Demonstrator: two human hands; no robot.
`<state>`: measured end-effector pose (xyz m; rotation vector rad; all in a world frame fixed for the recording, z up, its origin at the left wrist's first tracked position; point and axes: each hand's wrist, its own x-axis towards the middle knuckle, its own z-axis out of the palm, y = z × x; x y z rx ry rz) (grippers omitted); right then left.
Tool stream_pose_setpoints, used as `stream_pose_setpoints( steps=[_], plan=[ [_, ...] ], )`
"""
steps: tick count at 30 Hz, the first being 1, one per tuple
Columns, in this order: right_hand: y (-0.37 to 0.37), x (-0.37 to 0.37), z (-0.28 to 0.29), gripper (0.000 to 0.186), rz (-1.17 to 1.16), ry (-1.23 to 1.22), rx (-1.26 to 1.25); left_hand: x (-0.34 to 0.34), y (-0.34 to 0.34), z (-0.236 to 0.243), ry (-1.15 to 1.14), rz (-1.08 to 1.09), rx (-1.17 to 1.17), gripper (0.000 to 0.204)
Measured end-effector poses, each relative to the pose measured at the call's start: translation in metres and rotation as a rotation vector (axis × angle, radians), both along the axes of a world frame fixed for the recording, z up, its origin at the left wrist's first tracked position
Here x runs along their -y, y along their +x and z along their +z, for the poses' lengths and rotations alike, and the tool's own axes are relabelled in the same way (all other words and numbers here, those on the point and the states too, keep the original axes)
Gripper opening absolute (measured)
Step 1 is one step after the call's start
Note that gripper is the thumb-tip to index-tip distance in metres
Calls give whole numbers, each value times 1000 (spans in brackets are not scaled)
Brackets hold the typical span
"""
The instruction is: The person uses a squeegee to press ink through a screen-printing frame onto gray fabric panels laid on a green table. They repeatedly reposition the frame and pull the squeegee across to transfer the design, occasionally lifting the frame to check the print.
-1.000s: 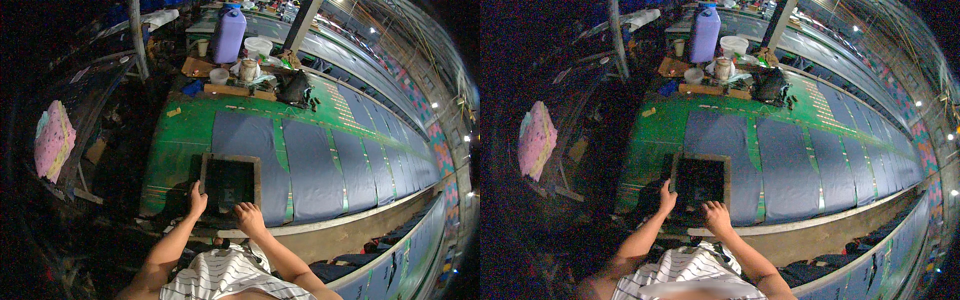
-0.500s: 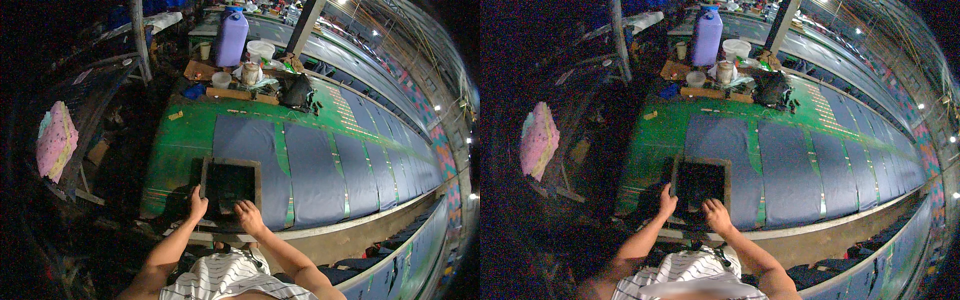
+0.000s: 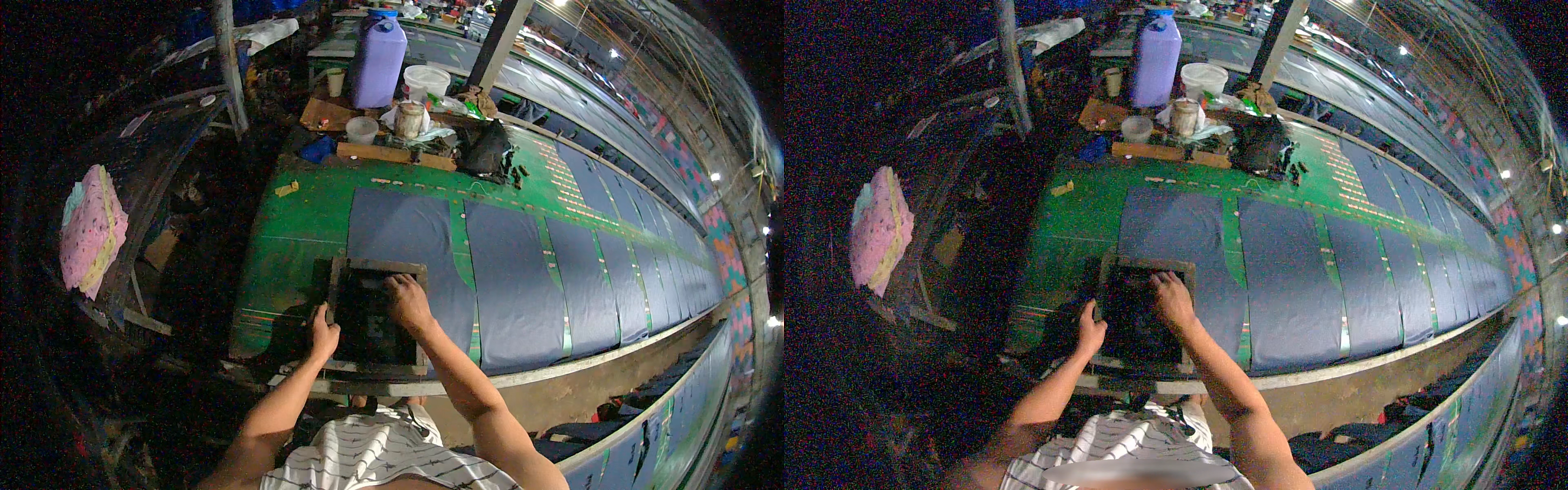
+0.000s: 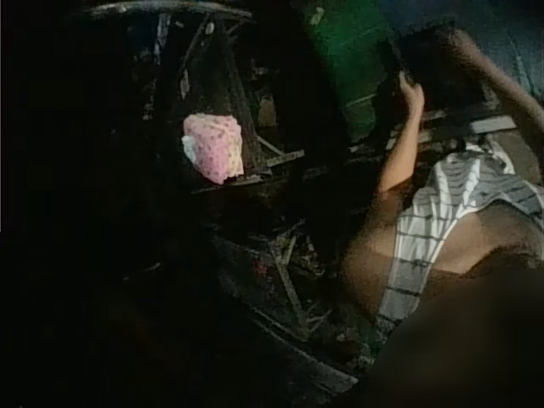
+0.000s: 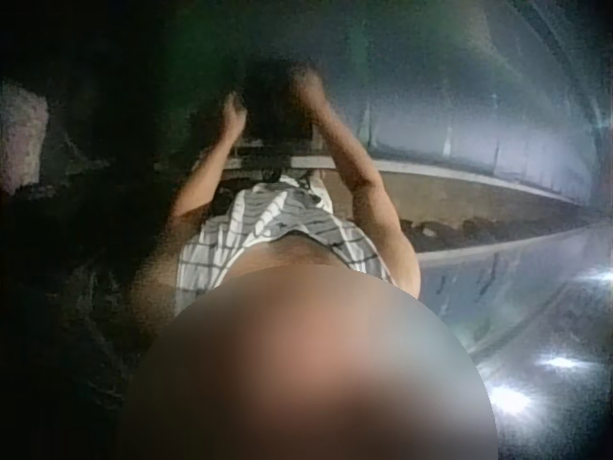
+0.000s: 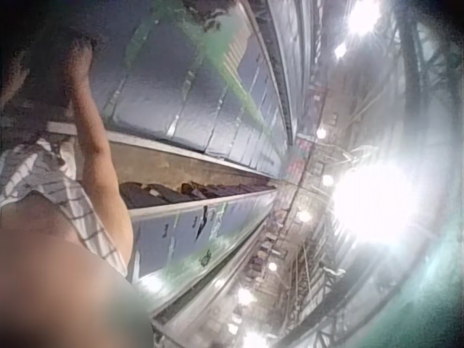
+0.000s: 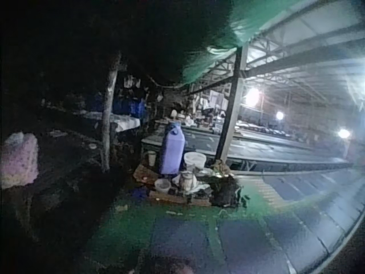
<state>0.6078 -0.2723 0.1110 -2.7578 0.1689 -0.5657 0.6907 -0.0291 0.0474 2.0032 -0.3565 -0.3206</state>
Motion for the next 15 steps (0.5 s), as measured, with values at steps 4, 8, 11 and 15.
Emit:
stream_pose_setpoints(
  steps=[4, 8, 11, 15],
  plan=[
    [17, 3, 23, 33, 0, 88, -3, -4, 3, -10, -31, 0, -61, 70],
    [5, 10, -10, 29, -27, 45, 54, 5, 1, 3, 36, -69, -104, 70],
    [-17, -25, -3, 28, 20, -45, 12, -8, 11, -20, 91, -66, -76, 71],
    [-74, -72, 12, 35, -12, -36, -80, -2, -3, 2, -63, 26, -41, 68]
  ],
)
